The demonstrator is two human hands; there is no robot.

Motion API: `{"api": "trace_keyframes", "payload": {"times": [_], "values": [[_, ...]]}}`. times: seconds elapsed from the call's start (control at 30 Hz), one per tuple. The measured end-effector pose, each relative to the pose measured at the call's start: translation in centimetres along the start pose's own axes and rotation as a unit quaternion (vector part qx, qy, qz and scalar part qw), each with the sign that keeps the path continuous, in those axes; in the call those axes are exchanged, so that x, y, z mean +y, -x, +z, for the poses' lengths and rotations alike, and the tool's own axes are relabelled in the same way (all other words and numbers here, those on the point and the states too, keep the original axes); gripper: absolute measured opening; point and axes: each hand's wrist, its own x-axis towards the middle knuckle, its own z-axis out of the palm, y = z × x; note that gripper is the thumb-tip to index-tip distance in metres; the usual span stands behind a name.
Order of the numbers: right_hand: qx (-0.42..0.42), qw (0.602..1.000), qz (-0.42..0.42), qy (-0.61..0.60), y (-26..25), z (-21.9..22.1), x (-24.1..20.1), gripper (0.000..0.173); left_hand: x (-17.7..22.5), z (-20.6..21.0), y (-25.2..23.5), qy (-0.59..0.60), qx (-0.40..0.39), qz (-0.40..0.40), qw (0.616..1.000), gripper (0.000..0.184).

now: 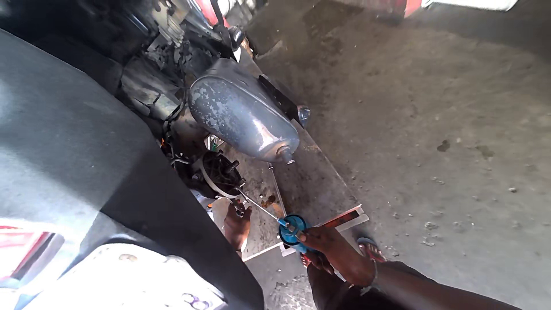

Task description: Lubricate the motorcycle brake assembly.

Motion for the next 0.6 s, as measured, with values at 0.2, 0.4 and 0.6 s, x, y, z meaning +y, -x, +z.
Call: {"api": "trace_keyframes", "payload": {"times": [0.2,0.4,0.6], "values": [[0.017,1.0,0.005,-0.004,-0.03,0.29,0.05,0.023,0.06,0.08,0.05,0.002,0.002,0.012,1.0,0.045],[0.015,1.0,0.006,-0.012,-0.04,0.32,0.15,0.022,-0.63,0.19,-0.13,0.012,-0.001,0.03,0.999,0.046],[0.01,1.0,0.006,0.001,0.18,0.27,0.09,0.024,-0.41,0.22,0.04,0.016,0.002,0.034,0.999,0.045]]}}
